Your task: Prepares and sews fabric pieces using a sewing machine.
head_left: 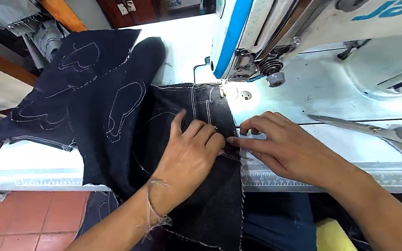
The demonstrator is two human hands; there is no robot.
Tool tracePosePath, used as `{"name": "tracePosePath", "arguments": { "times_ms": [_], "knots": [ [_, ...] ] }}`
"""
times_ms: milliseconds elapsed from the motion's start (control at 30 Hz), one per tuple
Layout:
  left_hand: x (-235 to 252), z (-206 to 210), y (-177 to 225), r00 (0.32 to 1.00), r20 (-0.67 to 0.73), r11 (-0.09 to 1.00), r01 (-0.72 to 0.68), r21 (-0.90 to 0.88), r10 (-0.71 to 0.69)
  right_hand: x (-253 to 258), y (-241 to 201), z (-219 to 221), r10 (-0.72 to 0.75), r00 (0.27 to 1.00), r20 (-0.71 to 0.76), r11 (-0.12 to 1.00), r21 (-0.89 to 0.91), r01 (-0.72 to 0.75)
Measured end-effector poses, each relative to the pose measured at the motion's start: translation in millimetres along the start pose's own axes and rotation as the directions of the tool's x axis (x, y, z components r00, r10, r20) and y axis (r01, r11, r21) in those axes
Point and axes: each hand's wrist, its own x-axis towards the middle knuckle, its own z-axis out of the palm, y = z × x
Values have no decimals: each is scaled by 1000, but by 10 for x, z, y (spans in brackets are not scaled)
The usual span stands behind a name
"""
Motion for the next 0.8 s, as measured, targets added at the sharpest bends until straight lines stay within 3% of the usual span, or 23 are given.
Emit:
{"name": "tracePosePath", "arguments": {
  "times_ms": [67,233,400,467,533,633,800],
  "knots": [
    [16,-64,-110,995,62,996,-77,38,75,-31,54,-35,-9,1000,21,999,54,8],
    [79,-105,-221,982,150,994,-111,-5,110,-100,88,-32,23,1000,20,984,174,-27],
    [135,-220,-343,957,182,955,-182,-234,227,-102,-1,-105,27,992,124,999,27,-31],
    [150,-192,-351,980,111,956,-133,-261,167,-138,-38,-134,30,987,157,998,-59,-21],
    [173,-121,-316,999,44,970,2,-244,9,-178,-63,-118,41,988,147,994,-111,-24],
    [179,22,-204,988,35,951,157,-266,-153,-239,-104,-55,19,995,93,989,-150,-5],
    [151,83,-96,980,-58,953,173,-250,-193,-295,-161,-23,-87,996,35,984,-152,91]
  ]
}}
